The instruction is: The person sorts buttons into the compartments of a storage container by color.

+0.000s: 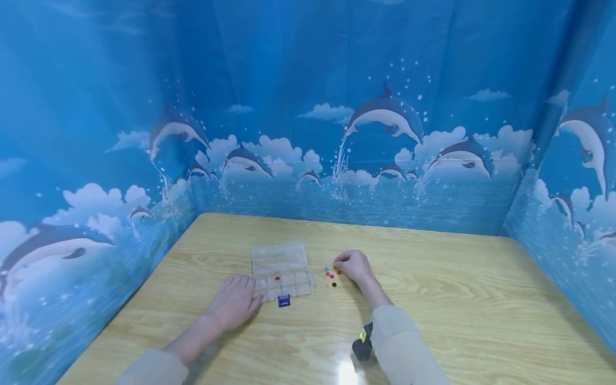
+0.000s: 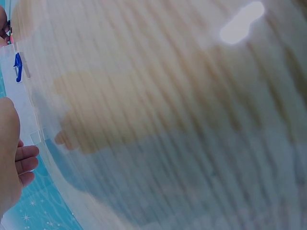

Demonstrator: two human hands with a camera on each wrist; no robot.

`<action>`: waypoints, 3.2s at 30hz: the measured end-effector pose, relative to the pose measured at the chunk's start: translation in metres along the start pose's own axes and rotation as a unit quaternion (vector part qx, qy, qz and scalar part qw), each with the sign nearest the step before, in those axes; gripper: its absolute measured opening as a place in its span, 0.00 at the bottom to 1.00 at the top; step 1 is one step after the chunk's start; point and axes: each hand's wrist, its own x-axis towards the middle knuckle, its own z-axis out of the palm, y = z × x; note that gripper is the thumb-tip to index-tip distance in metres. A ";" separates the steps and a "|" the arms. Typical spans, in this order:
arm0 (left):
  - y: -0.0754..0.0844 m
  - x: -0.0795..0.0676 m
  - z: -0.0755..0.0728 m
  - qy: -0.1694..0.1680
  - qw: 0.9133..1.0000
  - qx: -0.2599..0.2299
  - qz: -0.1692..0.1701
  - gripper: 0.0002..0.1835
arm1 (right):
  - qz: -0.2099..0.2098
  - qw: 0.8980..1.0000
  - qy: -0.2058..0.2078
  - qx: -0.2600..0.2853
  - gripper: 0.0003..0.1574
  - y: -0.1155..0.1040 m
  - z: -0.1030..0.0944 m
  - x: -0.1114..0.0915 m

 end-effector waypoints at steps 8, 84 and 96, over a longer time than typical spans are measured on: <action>0.000 0.000 0.001 0.009 1.000 -0.003 0.003 0.19 | -0.011 1.000 -0.015 -0.008 0.05 0.003 -0.002 0.000; 0.000 0.000 -0.001 0.005 1.000 -0.003 -0.002 0.20 | -0.088 0.988 -0.065 0.109 0.06 -0.035 0.019 0.001; 0.001 0.000 -0.001 -0.001 1.000 -0.007 -0.006 0.20 | -0.123 0.982 -0.070 0.125 0.05 -0.051 0.037 -0.006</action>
